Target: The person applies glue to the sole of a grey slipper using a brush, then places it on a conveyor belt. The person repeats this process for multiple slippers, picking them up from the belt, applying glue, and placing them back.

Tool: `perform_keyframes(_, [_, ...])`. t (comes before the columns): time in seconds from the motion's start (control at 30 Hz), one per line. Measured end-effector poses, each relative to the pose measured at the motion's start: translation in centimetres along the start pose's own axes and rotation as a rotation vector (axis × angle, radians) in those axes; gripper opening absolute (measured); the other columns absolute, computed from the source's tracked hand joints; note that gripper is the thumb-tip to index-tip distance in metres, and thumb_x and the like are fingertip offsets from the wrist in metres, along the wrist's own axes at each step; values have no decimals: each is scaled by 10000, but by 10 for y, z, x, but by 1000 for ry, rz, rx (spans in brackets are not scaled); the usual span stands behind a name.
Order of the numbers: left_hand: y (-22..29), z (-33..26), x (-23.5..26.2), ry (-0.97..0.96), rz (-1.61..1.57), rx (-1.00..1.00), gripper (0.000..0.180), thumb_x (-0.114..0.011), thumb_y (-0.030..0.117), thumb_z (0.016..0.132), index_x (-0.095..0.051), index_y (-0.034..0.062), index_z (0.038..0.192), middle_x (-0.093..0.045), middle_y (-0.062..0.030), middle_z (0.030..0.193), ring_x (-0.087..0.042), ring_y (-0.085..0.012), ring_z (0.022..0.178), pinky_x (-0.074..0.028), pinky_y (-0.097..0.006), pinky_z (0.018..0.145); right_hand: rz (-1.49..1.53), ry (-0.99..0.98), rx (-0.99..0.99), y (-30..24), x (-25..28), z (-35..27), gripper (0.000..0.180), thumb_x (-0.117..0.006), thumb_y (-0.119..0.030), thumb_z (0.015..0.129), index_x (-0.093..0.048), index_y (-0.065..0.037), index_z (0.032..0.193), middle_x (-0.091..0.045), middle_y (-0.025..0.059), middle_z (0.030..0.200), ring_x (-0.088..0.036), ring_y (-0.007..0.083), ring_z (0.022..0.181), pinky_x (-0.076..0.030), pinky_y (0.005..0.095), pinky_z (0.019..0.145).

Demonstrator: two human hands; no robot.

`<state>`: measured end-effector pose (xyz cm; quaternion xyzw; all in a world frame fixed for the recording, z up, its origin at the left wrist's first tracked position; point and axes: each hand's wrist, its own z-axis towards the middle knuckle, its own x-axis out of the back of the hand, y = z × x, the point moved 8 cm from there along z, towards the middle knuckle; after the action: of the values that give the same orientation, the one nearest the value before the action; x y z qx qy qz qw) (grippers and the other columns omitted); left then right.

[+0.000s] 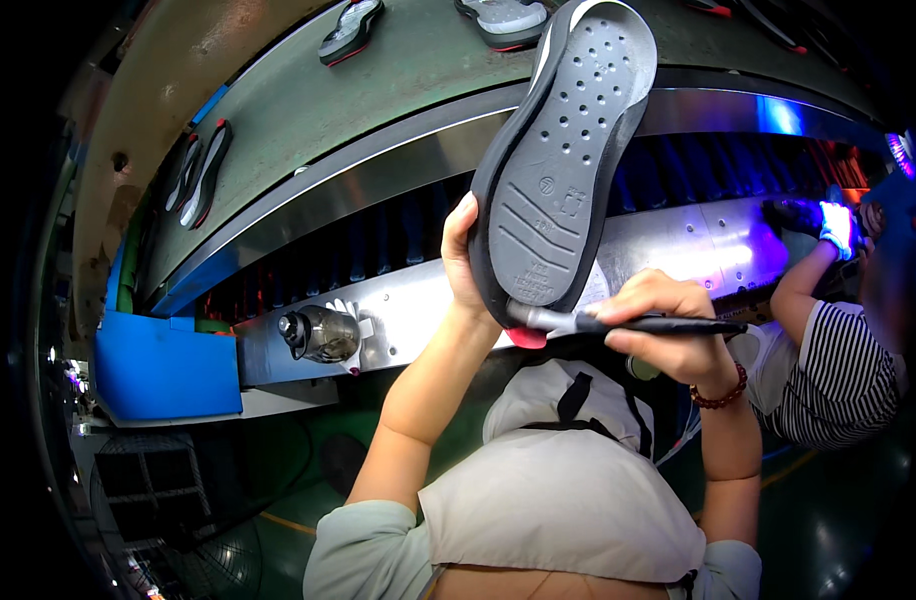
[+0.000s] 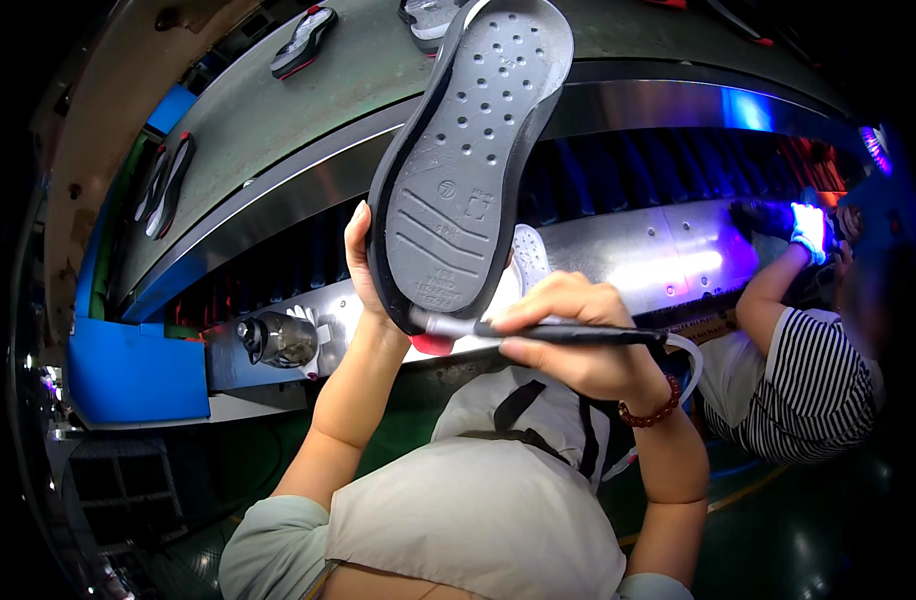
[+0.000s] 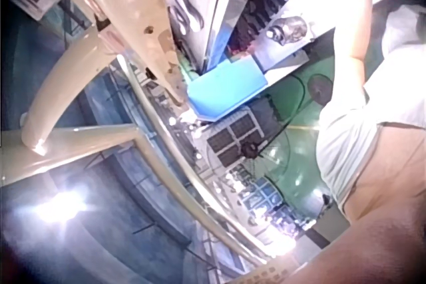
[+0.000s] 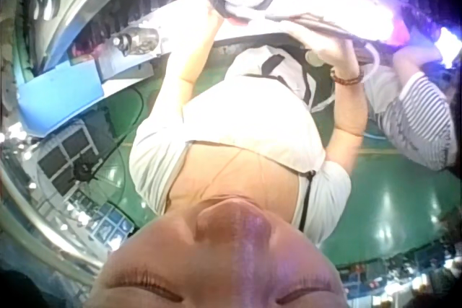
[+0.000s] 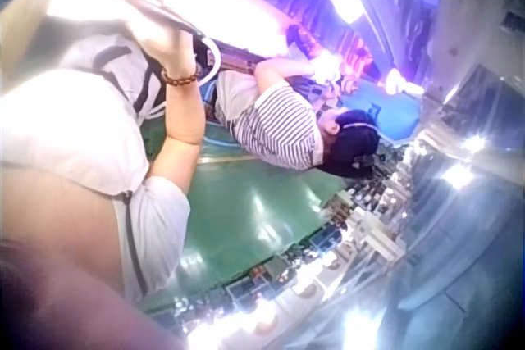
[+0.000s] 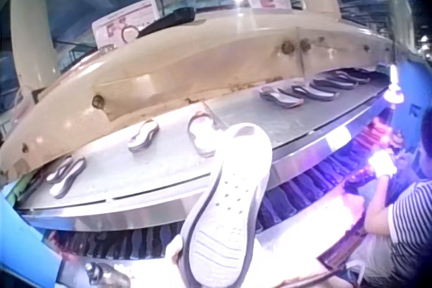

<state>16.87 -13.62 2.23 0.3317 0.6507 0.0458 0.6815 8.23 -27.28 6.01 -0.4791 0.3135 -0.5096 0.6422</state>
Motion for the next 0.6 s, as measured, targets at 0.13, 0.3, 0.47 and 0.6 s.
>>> perform_keyframes(0.13, [3,-3,1,54,-11,20,363,-488,316,796,-534,18,998,-592,-118,949,-587,-218,824,-482,-324,756,197,86,-145,4,4,2,149,-668,10,675,-637,-1,821,-619,96,821,-577,150,779,-447,255,705])
perform_keyframes(0.3, [-1,-4,-10,-85,-133,184,415,-468,318,804,-538,-4,1056,-589,-150,1003,-594,-252,859,-487,-357,775,233,-47,-202,9,-25,-11,163,-668,16,666,-641,-2,826,-630,98,826,-585,155,761,-448,255,699])
perform_keyframes(0.47, [-15,-16,-4,2,-83,433,395,-485,271,791,-539,-39,1029,-592,-174,975,-604,-257,842,-491,-371,776,197,-47,-90,-12,-11,-5,202,-672,28,654,-638,-5,851,-640,132,876,-619,211,810,-476,284,733])
perform_keyframes(0.6, [-37,-37,3,124,153,635,354,-537,212,757,-537,-31,1015,-599,-168,906,-608,-230,746,-503,-320,705,-24,-401,-13,-12,-25,-2,168,-659,5,671,-624,2,835,-641,130,858,-626,230,826,-496,284,725])
